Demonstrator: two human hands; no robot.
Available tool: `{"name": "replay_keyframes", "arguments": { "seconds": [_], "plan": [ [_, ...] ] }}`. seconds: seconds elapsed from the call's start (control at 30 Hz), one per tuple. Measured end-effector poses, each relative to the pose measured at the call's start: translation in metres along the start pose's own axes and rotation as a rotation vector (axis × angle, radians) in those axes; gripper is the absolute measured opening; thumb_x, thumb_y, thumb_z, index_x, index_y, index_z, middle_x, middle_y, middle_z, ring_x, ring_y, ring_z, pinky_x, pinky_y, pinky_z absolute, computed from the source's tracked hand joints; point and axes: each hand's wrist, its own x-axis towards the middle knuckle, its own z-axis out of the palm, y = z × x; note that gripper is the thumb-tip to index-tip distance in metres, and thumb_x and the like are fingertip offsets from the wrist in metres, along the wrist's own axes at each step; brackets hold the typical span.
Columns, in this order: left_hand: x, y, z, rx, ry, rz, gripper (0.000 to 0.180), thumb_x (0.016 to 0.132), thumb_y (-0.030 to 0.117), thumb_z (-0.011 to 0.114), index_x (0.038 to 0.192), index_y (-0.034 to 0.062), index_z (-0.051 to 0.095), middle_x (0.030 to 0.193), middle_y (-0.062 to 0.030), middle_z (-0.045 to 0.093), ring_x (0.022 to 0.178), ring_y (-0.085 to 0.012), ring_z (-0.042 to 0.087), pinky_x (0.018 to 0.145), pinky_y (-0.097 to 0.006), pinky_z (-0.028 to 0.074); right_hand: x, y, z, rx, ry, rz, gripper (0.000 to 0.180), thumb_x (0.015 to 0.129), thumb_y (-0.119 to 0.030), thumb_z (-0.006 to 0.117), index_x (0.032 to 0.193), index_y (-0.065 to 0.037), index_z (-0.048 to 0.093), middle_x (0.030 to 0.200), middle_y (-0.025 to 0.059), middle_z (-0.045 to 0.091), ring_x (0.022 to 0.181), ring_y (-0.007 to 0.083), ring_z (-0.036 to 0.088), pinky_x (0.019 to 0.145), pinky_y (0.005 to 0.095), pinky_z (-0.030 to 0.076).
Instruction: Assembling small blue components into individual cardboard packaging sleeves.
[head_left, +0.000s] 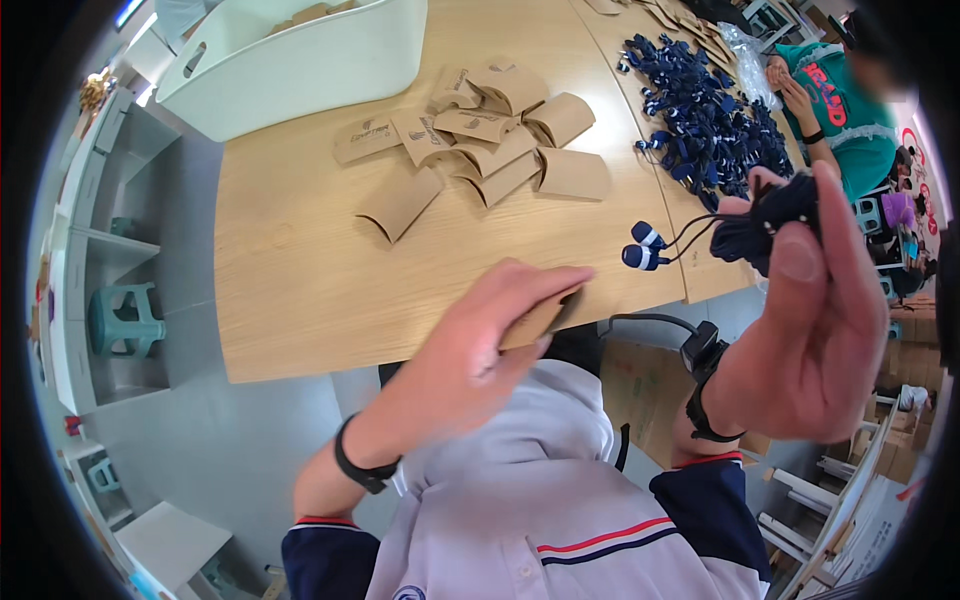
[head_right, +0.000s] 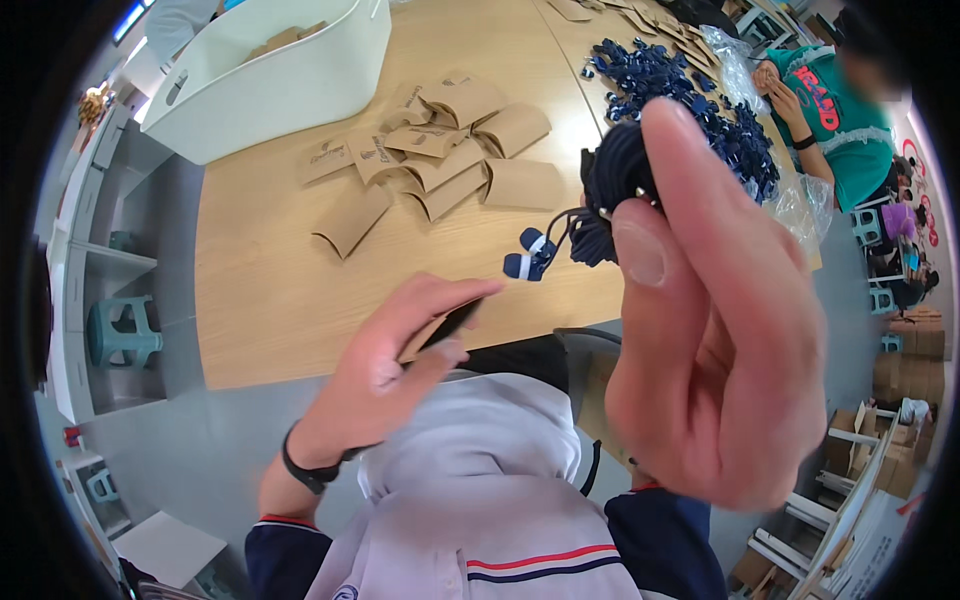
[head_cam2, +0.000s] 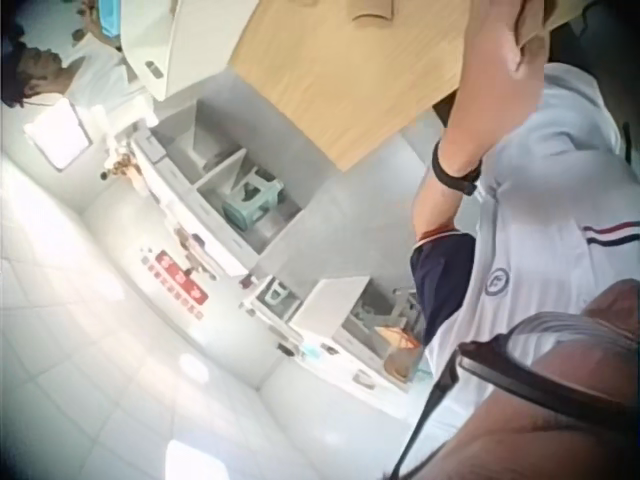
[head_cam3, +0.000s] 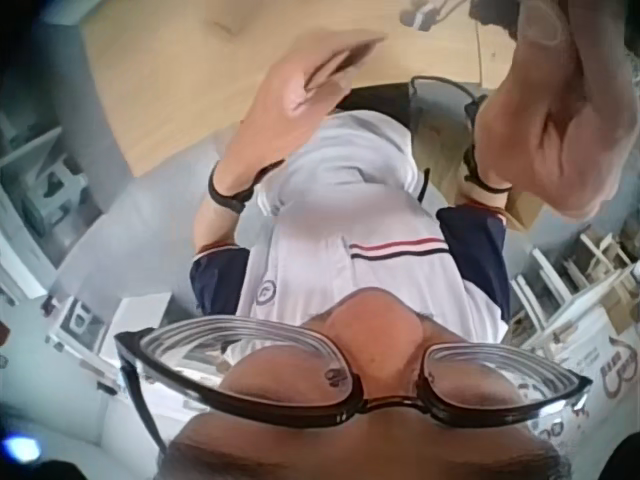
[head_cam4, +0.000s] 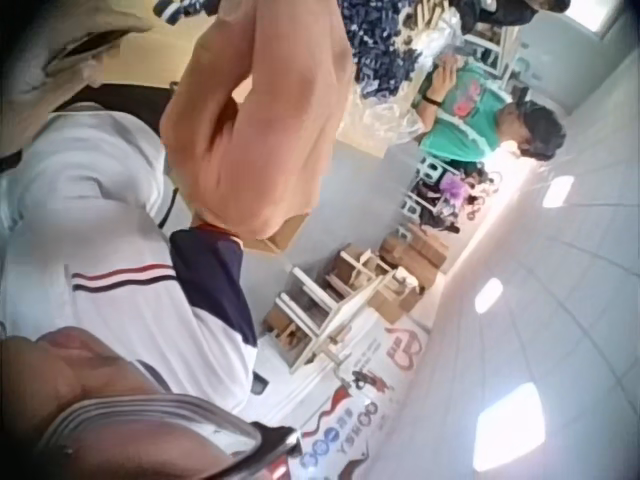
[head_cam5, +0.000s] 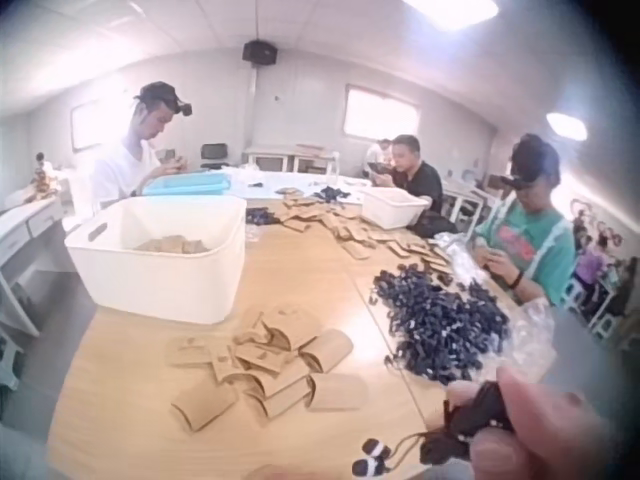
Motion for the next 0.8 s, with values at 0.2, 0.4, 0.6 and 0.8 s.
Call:
{"name": "replay_keyframes", "arguments": {
  "seconds": [0.2,0.4,0.6,0.8],
  "plan": [
    [0.017,-0.006,0.037,-0.161,0.186,0.137,0.042,0.069,-0.010,0.068,0.108,0.0012,0.058,0.095,-0.0120,0.059,0.088,-0.0277,0.059,0.080,-0.032,0.047,0.004,-0.010,-0.006,0.202,-0.081,0.026,0.028,0.095,-0.001,0.048,0.117,0.016,0.055,0.092,0.0324,0.064,0.071,0.0274,0.065,0.064,0.0341,0.057],
    [0.016,0.003,0.018,-0.154,0.105,0.157,0.035,0.069,-0.008,0.070,0.101,0.0015,0.060,0.089,-0.0097,0.060,0.082,-0.0254,0.059,0.076,-0.031,0.047,0.010,-0.007,-0.020,0.520,-0.435,-0.025,0.021,0.092,0.003,0.046,0.108,0.006,0.059,0.089,0.0273,0.066,0.063,0.0241,0.064,0.059,0.0307,0.055],
    [0.013,-0.002,0.013,-0.084,0.101,0.277,0.031,0.070,-0.002,0.073,0.098,0.0041,0.063,0.086,-0.0083,0.060,0.078,-0.0246,0.058,0.072,-0.031,0.046,0.006,0.011,0.016,0.771,-0.437,-0.107,0.016,0.087,0.004,0.053,0.099,0.000,0.064,0.087,0.0215,0.069,0.073,0.0262,0.067,0.060,0.0300,0.053],
    [0.003,-0.003,0.006,-0.327,-0.010,0.104,0.031,0.077,0.002,0.073,0.106,0.0035,0.064,0.087,-0.0077,0.065,0.078,-0.0200,0.062,0.072,-0.029,0.048,-0.011,0.014,0.023,0.745,-0.566,-0.033,0.010,0.083,-0.008,0.067,0.091,-0.006,0.071,0.095,0.0118,0.073,0.085,0.0285,0.069,0.073,0.0358,0.053]
  ]
}}
